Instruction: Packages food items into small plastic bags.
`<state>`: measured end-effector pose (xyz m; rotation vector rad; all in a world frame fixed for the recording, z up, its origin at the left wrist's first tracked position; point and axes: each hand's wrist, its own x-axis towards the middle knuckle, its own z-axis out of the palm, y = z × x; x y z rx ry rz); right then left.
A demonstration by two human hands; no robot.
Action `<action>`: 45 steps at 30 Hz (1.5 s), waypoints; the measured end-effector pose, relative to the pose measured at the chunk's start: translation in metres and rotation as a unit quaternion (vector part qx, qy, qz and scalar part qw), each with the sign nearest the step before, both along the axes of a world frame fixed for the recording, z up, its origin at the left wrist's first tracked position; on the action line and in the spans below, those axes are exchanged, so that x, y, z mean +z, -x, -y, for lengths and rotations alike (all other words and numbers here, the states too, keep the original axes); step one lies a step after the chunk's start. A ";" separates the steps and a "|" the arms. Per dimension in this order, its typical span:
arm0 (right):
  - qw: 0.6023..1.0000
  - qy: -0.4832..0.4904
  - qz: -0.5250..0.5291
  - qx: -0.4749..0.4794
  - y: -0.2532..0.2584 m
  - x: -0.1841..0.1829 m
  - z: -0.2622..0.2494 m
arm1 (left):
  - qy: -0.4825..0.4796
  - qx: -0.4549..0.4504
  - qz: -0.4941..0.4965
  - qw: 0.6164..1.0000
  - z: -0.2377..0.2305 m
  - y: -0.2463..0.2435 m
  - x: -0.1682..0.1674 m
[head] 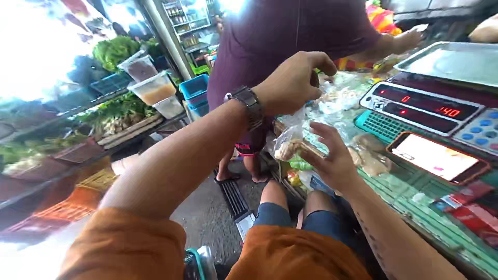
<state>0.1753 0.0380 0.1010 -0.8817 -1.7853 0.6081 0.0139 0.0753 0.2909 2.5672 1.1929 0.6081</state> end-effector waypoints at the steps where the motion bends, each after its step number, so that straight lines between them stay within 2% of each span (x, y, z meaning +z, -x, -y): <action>1: 1.000 -0.011 0.006 0.010 0.012 0.015 0.004 | -0.008 -0.012 -0.014 1.000 0.008 0.003 0.000; 3: 0.999 -0.032 0.006 0.014 0.024 0.028 0.012 | -0.017 -0.026 -0.039 0.999 0.025 0.005 0.000; 5: 0.999 -0.040 0.021 0.024 0.014 0.031 0.016 | -0.019 -0.034 -0.009 0.999 0.035 0.011 -0.006; 7: 0.997 -0.022 0.069 0.016 -0.001 0.035 0.029 | 0.013 -0.033 0.113 0.993 0.039 0.029 -0.026; 9: 0.996 0.004 0.091 -0.002 -0.013 0.028 0.037 | 0.126 -0.068 0.256 0.956 0.044 0.044 -0.062; 12: 0.994 0.053 0.071 -0.058 -0.029 -0.011 0.044 | 0.327 -0.081 0.285 0.898 0.048 0.048 -0.134; 15: 0.975 0.168 0.121 -0.076 -0.034 -0.075 0.058 | 0.428 -0.076 0.318 0.842 0.055 0.023 -0.202; 17: 0.962 0.213 0.159 -0.055 -0.022 -0.110 0.076 | 0.441 -0.033 0.321 0.837 0.064 0.013 -0.235; 21: 0.961 0.185 0.192 -0.076 -0.007 -0.133 0.091 | 0.396 0.057 0.283 0.871 0.066 0.019 -0.274; 24: 0.957 0.177 0.209 -0.096 0.002 -0.140 0.092 | 0.448 0.039 0.271 0.851 0.074 0.038 -0.284; 26: 0.947 0.235 0.209 -0.072 0.011 -0.133 0.088 | 0.455 0.045 0.301 0.837 0.080 0.047 -0.281; 28: 0.953 0.243 0.173 -0.058 0.022 -0.127 0.079 | 0.414 0.073 0.337 0.842 0.080 0.055 -0.275; 32: 0.982 0.176 0.059 -0.032 0.031 -0.100 0.047 | 0.271 0.146 0.381 0.872 0.066 0.074 -0.266; 34: 0.979 0.203 -0.006 -0.023 0.033 -0.082 0.031 | 0.237 0.175 0.371 0.881 0.056 0.076 -0.265; 35: 0.967 0.252 -0.032 -0.011 0.036 -0.078 0.025 | 0.247 0.177 0.361 0.882 0.052 0.075 -0.265; 36: 0.940 0.335 -0.063 0.014 0.039 -0.075 0.022 | 0.264 0.177 0.353 0.880 0.049 0.073 -0.264; 37: 0.890 0.437 -0.122 0.047 0.042 -0.072 0.020 | 0.273 0.174 0.356 0.876 0.047 0.072 -0.263; 38: 0.823 0.526 -0.199 0.078 0.045 -0.070 0.018 | 0.268 0.170 0.364 0.876 0.044 0.071 -0.261; 39: 0.758 0.588 -0.264 0.100 0.048 -0.066 0.017 | 0.255 0.163 0.374 0.877 0.042 0.072 -0.258; 40: 0.721 0.611 -0.304 0.115 0.049 -0.062 0.017 | 0.243 0.153 0.381 0.879 0.041 0.073 -0.256; 41: 0.721 0.604 -0.317 0.123 0.051 -0.058 0.017 | 0.238 0.144 0.385 0.880 0.041 0.074 -0.253; 42: 0.750 0.580 -0.294 0.125 0.052 -0.054 0.015 | 0.236 0.136 0.382 0.883 0.040 0.075 -0.251; 44: 0.846 0.503 -0.165 0.073 0.052 -0.047 0.004 | 0.206 0.136 0.354 0.902 0.037 0.076 -0.246; 45: 0.880 0.462 -0.100 0.035 0.048 -0.039 -0.005 | 0.176 0.140 0.338 0.914 0.033 0.079 -0.240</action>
